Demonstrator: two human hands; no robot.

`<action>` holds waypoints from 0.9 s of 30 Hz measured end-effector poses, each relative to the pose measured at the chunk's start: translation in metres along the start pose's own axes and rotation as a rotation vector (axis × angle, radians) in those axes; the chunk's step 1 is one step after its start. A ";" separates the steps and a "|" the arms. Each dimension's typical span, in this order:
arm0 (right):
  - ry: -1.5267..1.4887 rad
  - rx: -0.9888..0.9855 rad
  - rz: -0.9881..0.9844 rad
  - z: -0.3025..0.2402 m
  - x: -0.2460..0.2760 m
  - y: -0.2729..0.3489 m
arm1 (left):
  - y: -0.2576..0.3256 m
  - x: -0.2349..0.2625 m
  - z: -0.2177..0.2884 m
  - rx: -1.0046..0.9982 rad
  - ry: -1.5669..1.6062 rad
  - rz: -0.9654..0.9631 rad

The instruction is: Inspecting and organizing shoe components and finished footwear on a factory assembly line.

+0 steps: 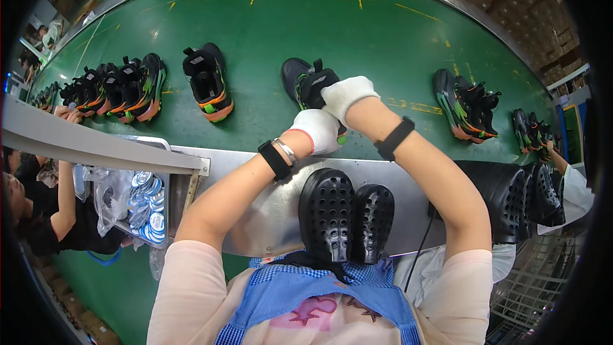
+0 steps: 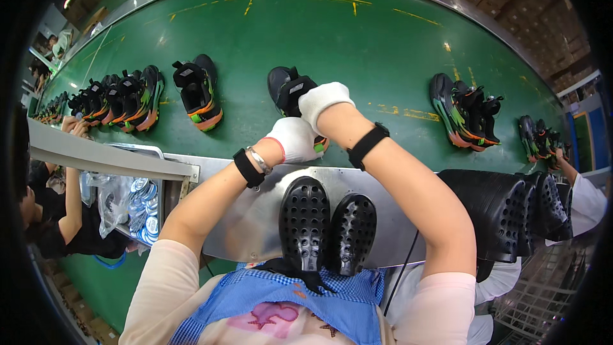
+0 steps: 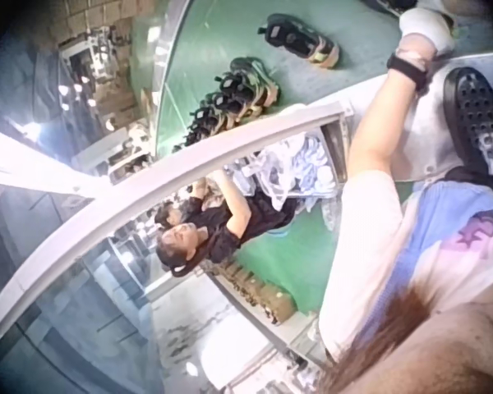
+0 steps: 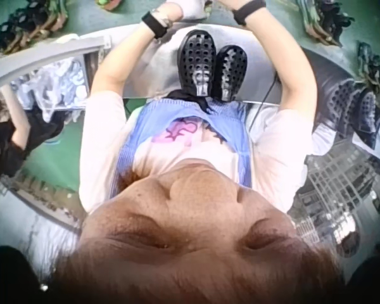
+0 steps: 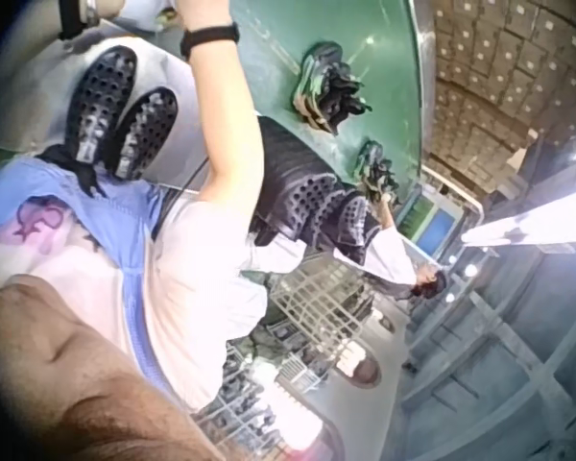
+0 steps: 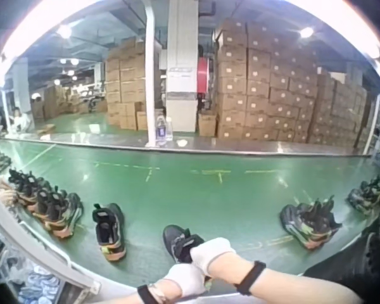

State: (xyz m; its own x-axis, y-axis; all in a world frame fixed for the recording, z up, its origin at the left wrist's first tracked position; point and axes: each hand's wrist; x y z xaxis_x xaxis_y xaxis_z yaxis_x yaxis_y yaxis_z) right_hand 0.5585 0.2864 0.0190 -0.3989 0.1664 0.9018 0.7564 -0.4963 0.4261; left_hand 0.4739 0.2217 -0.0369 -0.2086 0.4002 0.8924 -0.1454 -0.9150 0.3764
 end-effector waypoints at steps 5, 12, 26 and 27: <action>0.082 0.097 0.156 -0.002 -0.006 -0.004 | -0.002 -0.002 -0.003 0.018 0.065 0.016; 0.014 0.084 0.158 0.010 0.003 -0.020 | -0.004 0.006 -0.005 -0.030 0.036 0.030; -0.159 0.003 0.178 0.002 0.008 -0.020 | -0.009 0.008 -0.005 0.023 -0.110 0.022; -0.162 -0.011 0.193 0.004 0.008 -0.016 | -0.010 0.007 -0.003 0.012 -0.126 0.028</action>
State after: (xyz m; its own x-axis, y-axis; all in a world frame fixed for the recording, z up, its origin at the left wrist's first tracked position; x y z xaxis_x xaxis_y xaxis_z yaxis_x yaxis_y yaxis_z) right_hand 0.5451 0.2993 0.0198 -0.1592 0.2015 0.9665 0.8043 -0.5413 0.2453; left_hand 0.4707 0.2334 -0.0351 -0.0887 0.3659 0.9264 -0.1293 -0.9264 0.3536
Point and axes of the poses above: each hand's wrist, its own y-axis away from the middle knuckle, its own x-axis out of the back of the hand, z = x × y, and after that the axes turned 12 degrees about x, right-handed
